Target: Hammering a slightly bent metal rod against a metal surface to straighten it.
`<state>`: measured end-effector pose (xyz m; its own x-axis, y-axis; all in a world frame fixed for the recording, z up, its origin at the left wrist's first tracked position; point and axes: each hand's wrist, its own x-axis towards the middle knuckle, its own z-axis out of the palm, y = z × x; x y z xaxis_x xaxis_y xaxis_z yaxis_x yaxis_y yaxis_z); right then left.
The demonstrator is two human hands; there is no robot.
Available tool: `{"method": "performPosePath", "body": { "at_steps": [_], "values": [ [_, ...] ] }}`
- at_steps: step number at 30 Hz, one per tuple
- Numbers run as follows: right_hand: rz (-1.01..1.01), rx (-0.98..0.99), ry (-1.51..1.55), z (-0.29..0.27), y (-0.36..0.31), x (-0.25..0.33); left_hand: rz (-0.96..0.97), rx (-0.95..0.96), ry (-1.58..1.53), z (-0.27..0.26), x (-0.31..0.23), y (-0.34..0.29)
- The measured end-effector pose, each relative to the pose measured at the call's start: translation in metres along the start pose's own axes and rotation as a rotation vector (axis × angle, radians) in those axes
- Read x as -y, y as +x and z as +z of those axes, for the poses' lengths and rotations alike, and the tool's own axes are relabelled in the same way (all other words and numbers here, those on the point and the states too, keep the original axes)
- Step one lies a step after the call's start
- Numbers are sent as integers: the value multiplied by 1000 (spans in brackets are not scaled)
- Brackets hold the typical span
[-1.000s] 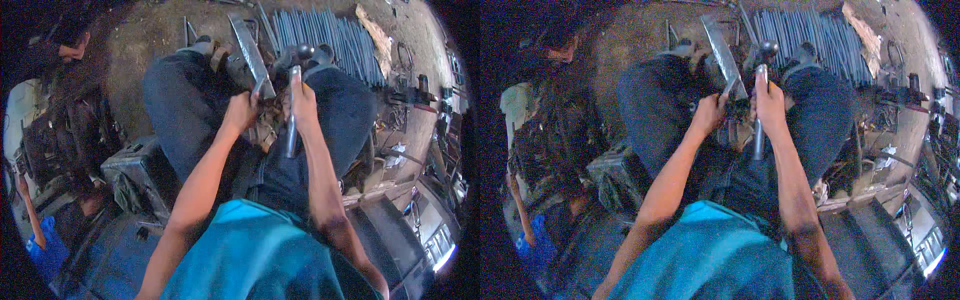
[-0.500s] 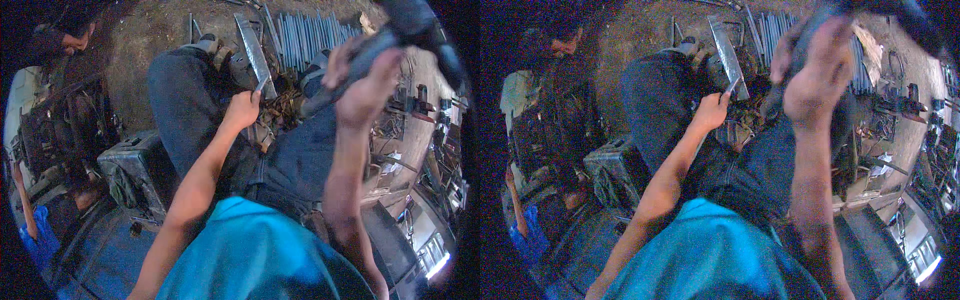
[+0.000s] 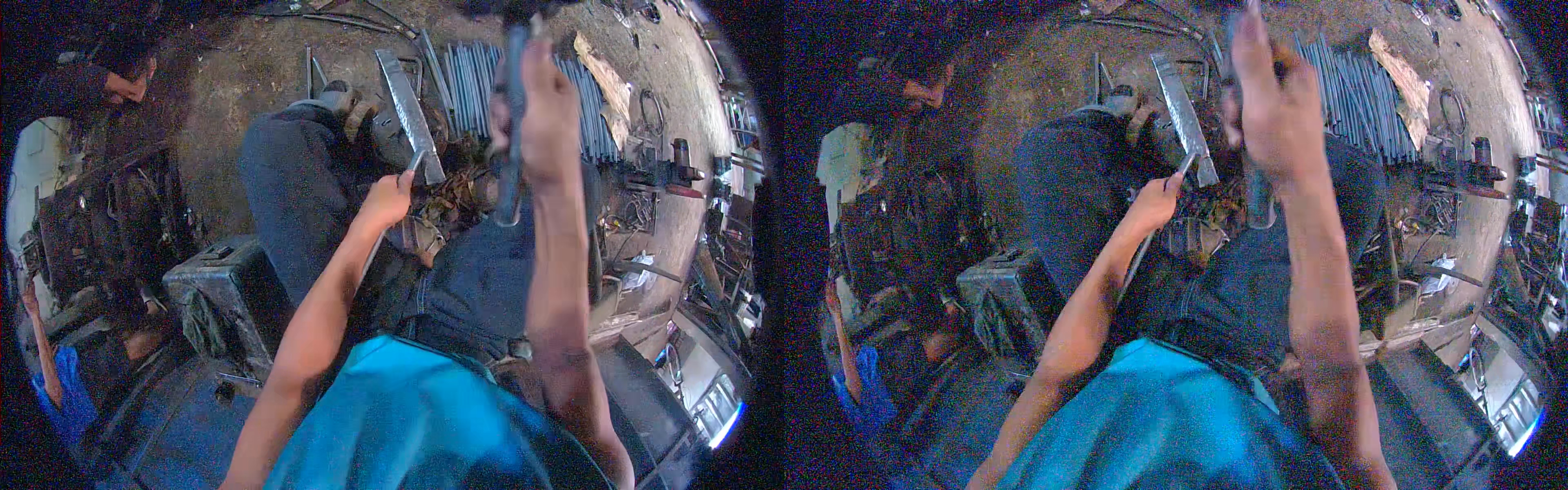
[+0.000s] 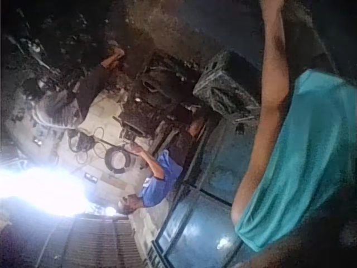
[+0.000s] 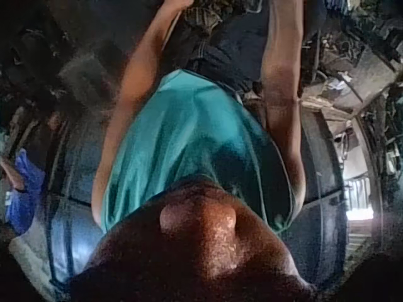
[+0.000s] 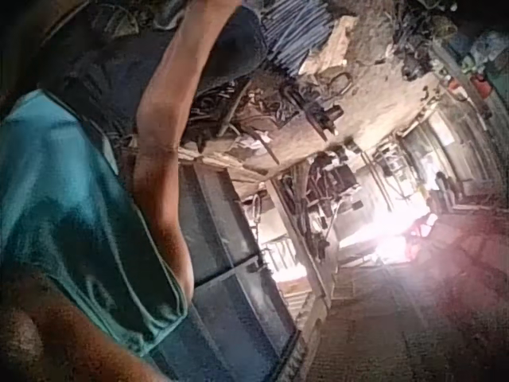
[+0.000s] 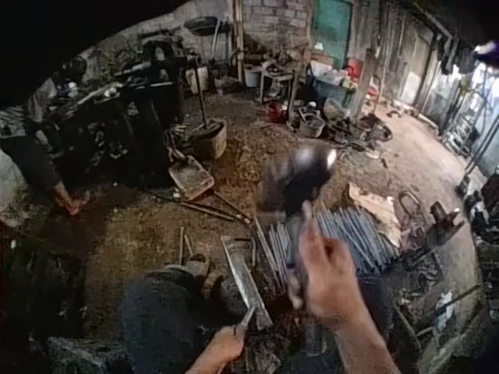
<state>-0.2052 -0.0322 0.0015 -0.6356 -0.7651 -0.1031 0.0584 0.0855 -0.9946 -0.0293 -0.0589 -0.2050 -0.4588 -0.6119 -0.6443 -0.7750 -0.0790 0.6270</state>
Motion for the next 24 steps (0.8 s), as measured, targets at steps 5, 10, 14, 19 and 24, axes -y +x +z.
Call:
{"method": "performPosePath", "body": {
  "at_steps": [5, 10, 14, 19, 24],
  "values": [
    [-348, 115, 127, -3, 3, 56, 112, -48, 78, 4, -6, 1],
    [-218, -32, 153, 8, -34, -46, 82, -19, 15, 4, -7, 0],
    [61, -22, -467, 11, -61, -167, 105, -58, -29, 9, -3, 3],
    [425, -8, -53, -15, -45, -141, 133, 0, -63, 10, 4, 13],
    [11, -28, -65, -13, -12, -5, -171, 275, -446, 4, 1, 11]
  ]
}}
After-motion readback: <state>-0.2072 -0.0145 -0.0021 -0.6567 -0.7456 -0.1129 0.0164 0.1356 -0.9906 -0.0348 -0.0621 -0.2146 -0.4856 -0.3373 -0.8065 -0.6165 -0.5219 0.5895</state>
